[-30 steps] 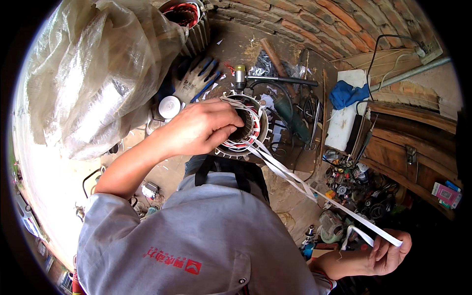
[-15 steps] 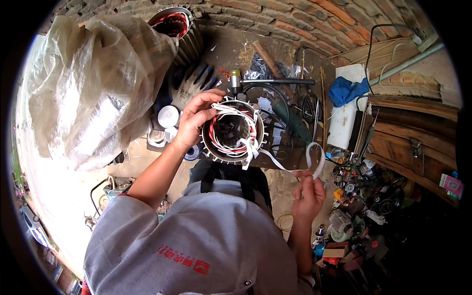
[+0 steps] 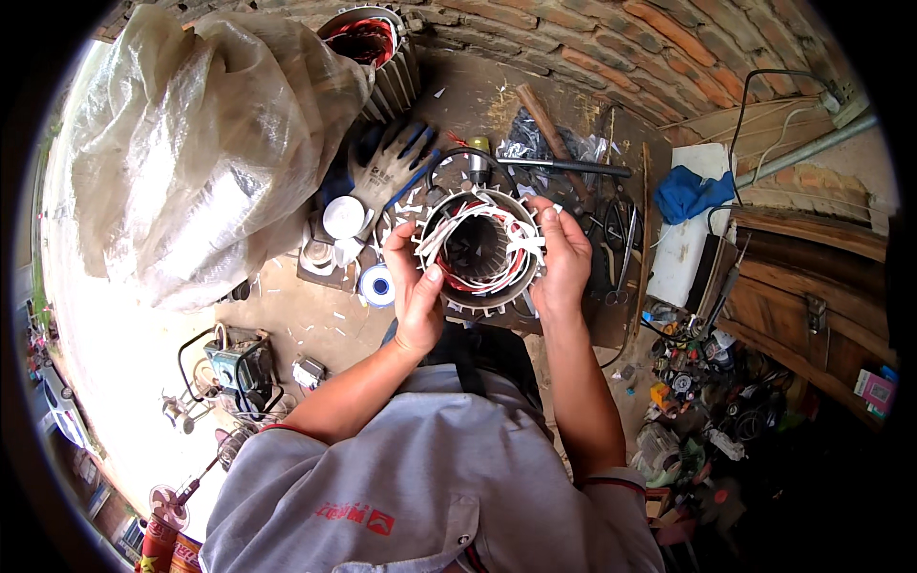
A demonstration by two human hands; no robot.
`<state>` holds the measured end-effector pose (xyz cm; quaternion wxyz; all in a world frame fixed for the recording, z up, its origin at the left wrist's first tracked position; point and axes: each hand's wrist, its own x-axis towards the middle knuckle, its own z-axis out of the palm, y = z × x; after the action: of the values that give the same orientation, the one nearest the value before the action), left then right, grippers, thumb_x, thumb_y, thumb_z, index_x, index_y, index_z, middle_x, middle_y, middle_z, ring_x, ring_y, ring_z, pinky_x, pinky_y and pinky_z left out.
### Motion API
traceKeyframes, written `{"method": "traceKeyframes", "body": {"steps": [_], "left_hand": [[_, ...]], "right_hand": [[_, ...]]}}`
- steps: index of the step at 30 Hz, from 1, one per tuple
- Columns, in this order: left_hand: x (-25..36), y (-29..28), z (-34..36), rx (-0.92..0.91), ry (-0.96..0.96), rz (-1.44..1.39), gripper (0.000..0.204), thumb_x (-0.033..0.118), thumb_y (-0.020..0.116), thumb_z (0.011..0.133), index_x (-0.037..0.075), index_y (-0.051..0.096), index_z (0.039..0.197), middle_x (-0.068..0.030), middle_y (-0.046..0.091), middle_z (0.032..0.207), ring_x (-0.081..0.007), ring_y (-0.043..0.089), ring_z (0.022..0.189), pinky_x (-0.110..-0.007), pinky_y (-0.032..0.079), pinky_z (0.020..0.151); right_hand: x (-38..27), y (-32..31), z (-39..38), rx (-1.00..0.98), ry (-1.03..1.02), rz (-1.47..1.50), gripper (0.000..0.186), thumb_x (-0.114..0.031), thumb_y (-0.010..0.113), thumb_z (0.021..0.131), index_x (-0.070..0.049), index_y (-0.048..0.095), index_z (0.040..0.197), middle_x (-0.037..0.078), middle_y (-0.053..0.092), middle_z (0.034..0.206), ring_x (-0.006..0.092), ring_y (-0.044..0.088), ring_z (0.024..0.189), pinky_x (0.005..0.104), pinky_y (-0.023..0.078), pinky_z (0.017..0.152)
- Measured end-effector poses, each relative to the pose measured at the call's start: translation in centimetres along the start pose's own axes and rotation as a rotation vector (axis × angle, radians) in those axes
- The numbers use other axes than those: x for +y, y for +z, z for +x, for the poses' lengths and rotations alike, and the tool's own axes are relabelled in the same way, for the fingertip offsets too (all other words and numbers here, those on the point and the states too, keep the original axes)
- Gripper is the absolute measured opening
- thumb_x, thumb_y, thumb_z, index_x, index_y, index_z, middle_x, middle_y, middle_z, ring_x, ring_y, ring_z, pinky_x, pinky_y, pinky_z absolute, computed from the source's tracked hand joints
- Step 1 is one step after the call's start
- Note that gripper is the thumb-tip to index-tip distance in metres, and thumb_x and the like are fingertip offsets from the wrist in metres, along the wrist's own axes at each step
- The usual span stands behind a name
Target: The person wraps white insulating tape around the copper windings of a motor stator. They repeatedly pull tape from a roll, wrap it around the windings, and trim the excess with scissors. The work is performed at a cluttered workbench in a workshop.
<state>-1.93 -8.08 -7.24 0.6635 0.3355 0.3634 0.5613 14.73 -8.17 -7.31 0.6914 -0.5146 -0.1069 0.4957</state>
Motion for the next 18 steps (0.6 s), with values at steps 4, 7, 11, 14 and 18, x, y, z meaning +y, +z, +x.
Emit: {"method": "traceKeyframes", "body": {"steps": [4, 7, 11, 14, 18], "left_hand": [[-0.3, 0.5, -2.7, 0.07, 0.034, 0.21, 0.08, 0.037, 0.064, 0.087, 0.001, 0.025, 0.146, -0.0149, 0.031, 0.146, -0.026, 0.024, 0.14, -0.04, 0.015, 0.116], [2.5, -1.5, -1.9, 0.036, -0.064, 0.267, 0.051, 0.017, 0.062, 0.094, 0.001, 0.038, 0.136, -0.0103, 0.047, 0.13, -0.0201, 0.044, 0.123, -0.035, 0.034, 0.105], [6.0, 0.6, -1.9, -0.188, 0.087, 1.074, 0.052, 0.018, 0.073, 0.085, 0.001, 0.049, 0.128, -0.0225, 0.045, 0.129, -0.0369, 0.045, 0.122, -0.043, 0.035, 0.106], [8.7, 2.4, -1.8, -0.193, -0.047, 1.272, 0.058, 0.022, 0.076, 0.082, 0.002, 0.049, 0.13, -0.0279, 0.037, 0.142, -0.0439, 0.036, 0.135, -0.047, 0.033, 0.111], [10.5, 4.1, -0.1, -0.191, 0.303, 1.312, 0.04, 0.014, 0.07, 0.086, -0.001, 0.056, 0.12, -0.027, 0.044, 0.138, -0.0434, 0.049, 0.126, -0.047, 0.041, 0.104]], "right_hand": [[-1.7, 0.0, 2.6, -0.149, 0.05, -0.131, 0.027, -0.015, 0.055, 0.1, 0.008, 0.065, 0.111, 0.019, 0.069, 0.112, 0.021, 0.067, 0.102, 0.0313, 0.051, 0.092], [-5.0, -1.7, 0.6, -0.111, -0.042, -0.133, 0.027, -0.014, 0.054, 0.101, 0.01, 0.061, 0.113, 0.026, 0.067, 0.111, 0.0343, 0.066, 0.106, 0.0407, 0.051, 0.096], [-17.0, -5.7, -4.6, -0.248, -0.216, 0.11, 0.022, -0.013, 0.045, 0.103, 0.001, 0.058, 0.114, 0.023, 0.067, 0.111, 0.0331, 0.069, 0.091, 0.0449, 0.052, 0.092], [-25.3, -6.6, -8.1, -0.391, -0.328, 0.234, 0.023, -0.016, 0.047, 0.103, -0.001, 0.055, 0.118, 0.014, 0.066, 0.103, 0.0127, 0.052, 0.06, 0.0281, 0.048, 0.065], [-34.0, -6.0, -12.8, -0.556, -0.607, 0.108, 0.013, -0.011, 0.05, 0.099, 0.0, 0.055, 0.103, 0.009, 0.057, 0.086, 0.0091, 0.041, 0.057, 0.0236, 0.035, 0.056]]}}
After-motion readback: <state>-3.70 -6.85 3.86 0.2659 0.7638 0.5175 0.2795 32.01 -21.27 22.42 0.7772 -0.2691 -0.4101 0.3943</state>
